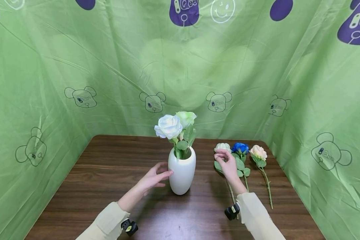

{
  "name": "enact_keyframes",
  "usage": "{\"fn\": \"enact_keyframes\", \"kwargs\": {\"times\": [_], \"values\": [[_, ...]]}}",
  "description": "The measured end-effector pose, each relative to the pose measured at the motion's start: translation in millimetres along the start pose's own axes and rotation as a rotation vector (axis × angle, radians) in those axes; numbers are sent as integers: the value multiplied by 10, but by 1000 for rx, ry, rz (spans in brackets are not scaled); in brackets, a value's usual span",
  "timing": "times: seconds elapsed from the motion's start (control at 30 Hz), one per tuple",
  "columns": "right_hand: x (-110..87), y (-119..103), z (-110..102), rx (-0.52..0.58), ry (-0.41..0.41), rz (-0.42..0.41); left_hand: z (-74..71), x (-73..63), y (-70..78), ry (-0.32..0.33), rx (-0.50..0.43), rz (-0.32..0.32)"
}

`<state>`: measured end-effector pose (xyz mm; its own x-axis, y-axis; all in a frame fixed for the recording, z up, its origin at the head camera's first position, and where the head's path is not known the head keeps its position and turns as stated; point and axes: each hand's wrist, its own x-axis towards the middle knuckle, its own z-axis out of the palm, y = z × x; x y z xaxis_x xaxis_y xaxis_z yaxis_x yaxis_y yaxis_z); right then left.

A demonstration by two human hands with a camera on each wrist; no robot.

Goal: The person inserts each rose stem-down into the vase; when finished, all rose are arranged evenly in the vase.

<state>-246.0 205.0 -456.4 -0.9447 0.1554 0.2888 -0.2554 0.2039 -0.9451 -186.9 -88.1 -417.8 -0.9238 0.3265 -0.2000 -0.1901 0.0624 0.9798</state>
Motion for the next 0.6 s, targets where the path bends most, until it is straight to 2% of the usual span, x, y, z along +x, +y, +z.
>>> {"fn": "enact_keyframes", "kwargs": {"times": [0.1, 0.2, 0.33, 0.37, 0.43, 0.47, 0.57, 0.6], "values": [[4, 89, -57, -6, 19, 82, -26, 69, -91, 2, -3, -3], [11, 185, -112, -7, 47, 128, -48, 132, -178, 9, -3, -4], [-8, 317, -185, 1, 93, 125, -59, 167, -238, 19, 2, -2], [24, 475, -237, 47, 88, 95, -60, 171, -247, 16, 4, -2], [0, 546, -275, 48, 114, 108, -65, 173, -255, 11, 7, 0], [6, 656, -313, 66, 117, 111, -67, 173, -258, 8, 11, 2], [-20, 753, -366, 15, 144, 185, -76, 176, -267, -5, 15, 3], [-67, 662, -348, -44, 173, 245, -78, 177, -270, -9, 18, 10]]}}
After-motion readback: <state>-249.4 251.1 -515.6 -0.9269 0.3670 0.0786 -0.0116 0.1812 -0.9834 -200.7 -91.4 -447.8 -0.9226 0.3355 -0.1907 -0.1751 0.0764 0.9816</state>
